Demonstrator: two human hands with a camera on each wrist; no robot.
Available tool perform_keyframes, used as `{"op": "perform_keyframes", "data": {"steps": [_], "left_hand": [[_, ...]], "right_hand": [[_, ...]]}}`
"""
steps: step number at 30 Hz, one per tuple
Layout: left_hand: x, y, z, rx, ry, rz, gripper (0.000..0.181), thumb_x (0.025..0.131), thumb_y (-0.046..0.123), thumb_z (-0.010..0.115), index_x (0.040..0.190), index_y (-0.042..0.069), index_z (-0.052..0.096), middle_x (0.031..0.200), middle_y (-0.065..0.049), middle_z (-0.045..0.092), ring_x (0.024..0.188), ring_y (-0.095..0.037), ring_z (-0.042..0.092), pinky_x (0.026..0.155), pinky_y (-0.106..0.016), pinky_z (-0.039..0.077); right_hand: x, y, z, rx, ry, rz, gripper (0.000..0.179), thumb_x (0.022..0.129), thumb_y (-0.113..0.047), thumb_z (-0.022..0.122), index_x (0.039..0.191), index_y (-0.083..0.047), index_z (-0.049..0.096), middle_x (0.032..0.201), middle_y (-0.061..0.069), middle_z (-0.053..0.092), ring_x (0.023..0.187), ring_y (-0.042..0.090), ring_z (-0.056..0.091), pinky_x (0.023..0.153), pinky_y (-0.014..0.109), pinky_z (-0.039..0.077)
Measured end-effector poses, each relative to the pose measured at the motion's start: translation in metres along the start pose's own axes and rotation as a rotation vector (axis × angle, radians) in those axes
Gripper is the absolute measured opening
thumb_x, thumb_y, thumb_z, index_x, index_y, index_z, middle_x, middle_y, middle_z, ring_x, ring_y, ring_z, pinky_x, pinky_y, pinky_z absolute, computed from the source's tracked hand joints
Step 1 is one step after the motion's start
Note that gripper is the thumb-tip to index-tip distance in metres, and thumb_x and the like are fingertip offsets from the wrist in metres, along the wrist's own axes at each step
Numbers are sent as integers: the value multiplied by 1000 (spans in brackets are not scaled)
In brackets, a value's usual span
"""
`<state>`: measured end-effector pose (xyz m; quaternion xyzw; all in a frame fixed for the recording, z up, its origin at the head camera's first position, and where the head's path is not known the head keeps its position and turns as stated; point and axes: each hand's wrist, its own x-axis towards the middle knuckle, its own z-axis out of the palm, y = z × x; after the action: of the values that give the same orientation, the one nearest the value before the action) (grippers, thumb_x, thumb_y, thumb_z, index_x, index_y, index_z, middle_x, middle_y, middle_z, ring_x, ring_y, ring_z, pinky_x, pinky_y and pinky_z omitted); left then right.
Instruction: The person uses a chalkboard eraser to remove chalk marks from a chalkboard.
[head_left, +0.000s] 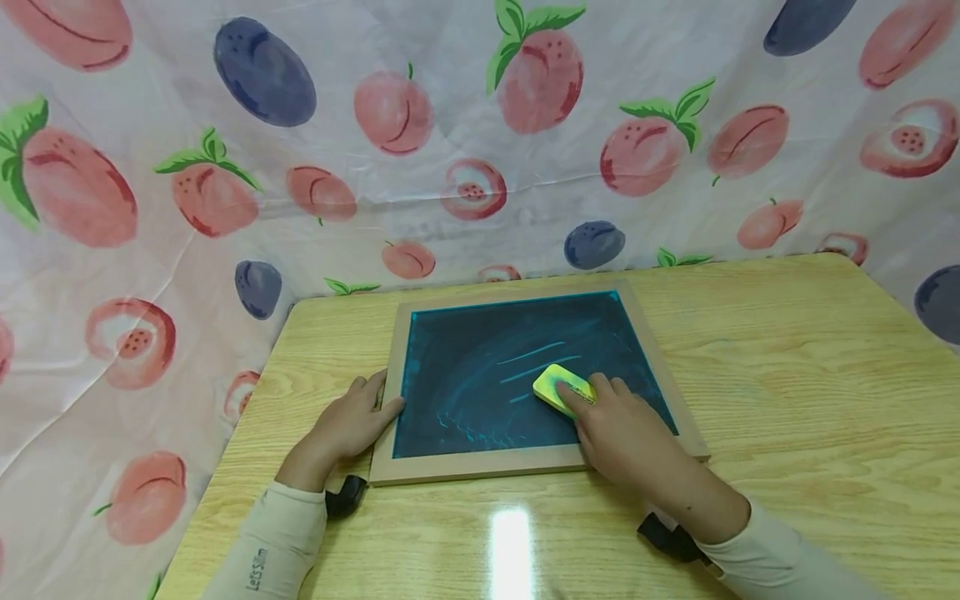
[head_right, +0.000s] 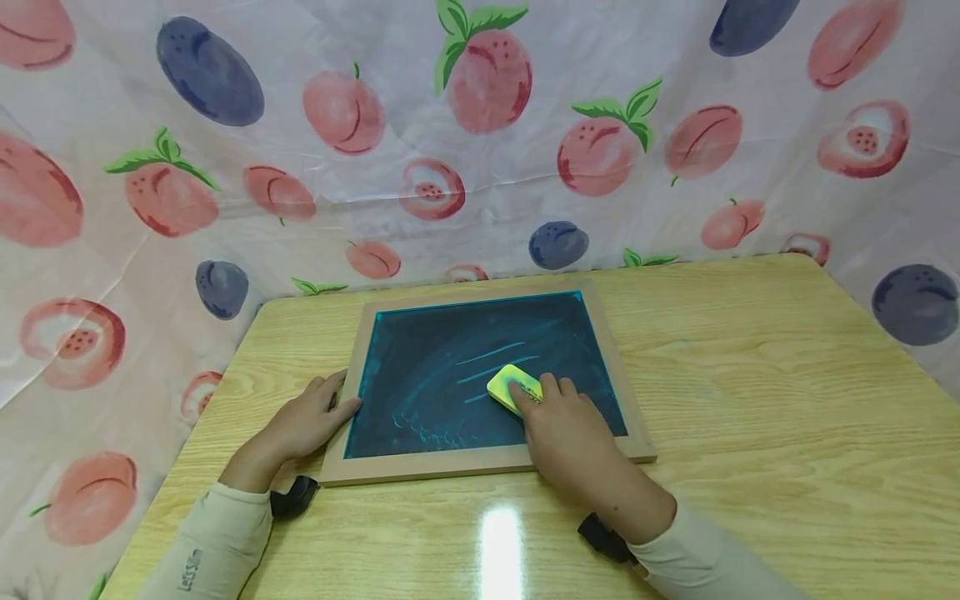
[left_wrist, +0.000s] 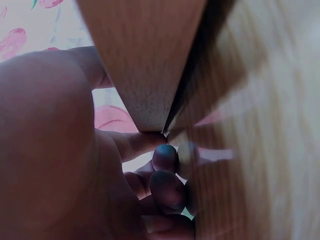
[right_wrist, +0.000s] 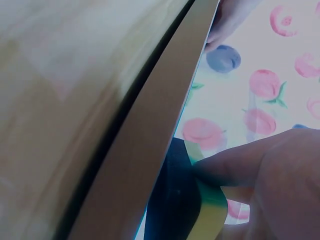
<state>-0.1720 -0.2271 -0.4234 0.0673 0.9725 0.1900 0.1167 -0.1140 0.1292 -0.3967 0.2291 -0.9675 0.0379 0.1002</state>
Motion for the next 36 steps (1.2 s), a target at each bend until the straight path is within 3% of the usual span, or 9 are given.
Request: {"op": "perform_keyframes", "data": {"steps": [3, 6, 12, 18, 23, 28, 36], "left_hand": [[0, 0, 0, -9, -1, -4, 69, 93, 55, 36, 148, 18, 20, 147, -25, 23, 128, -48, 34, 95, -59, 34], [0, 1, 0, -18, -3, -10, 69, 93, 55, 36, 148, 17, 20, 148, -26, 20, 130, -48, 29, 96, -60, 32], [0, 3, 0, -17, -8, -12, 69, 93, 55, 36, 148, 18, 20, 148, -26, 21, 128, -48, 33, 94, -60, 34], [-2, 1, 0, -42, 7, -3, 68, 92, 56, 37, 148, 20, 22, 138, -17, 37, 112, -35, 50, 88, -51, 41], [-2, 1, 0, -40, 13, -1, 68, 92, 56, 38, 147, 21, 22, 131, -13, 41, 100, -28, 53, 83, -47, 43], [-1, 1, 0, -42, 14, -6, 69, 92, 57, 38, 148, 21, 21, 135, -14, 39, 107, -30, 52, 87, -49, 42], [-2, -2, 2, -45, 16, -14, 69, 91, 59, 37, 147, 22, 22, 135, -10, 40, 106, -28, 52, 87, -49, 42]], "right_hand": [[2, -9, 0, -6, -14, -19, 40, 87, -16, 55, 127, -21, 55, 99, 14, 53, 77, 24, 48, 63, 38, 47], [5, -18, 0, -9, -27, -50, 41, 88, -18, 54, 128, -21, 54, 101, 13, 53, 78, 23, 49, 63, 37, 47], [7, -36, 0, 14, -68, -101, 41, 91, -23, 52, 132, -24, 51, 104, 11, 53, 79, 20, 46, 63, 32, 44], [8, -45, 0, 53, -78, -111, 41, 92, -24, 52, 133, -26, 50, 106, 11, 53, 81, 19, 47, 66, 31, 45], [7, -43, -1, 73, -82, -66, 43, 90, -24, 54, 133, -28, 50, 108, 10, 54, 82, 18, 48, 65, 29, 46], [6, -34, -2, 80, -80, -22, 44, 89, -24, 54, 132, -28, 51, 108, 10, 52, 83, 18, 47, 62, 29, 44], [4, -12, -6, 43, -23, -36, 45, 82, -21, 62, 127, -20, 58, 92, 12, 53, 68, 16, 44, 52, 27, 40]]}}
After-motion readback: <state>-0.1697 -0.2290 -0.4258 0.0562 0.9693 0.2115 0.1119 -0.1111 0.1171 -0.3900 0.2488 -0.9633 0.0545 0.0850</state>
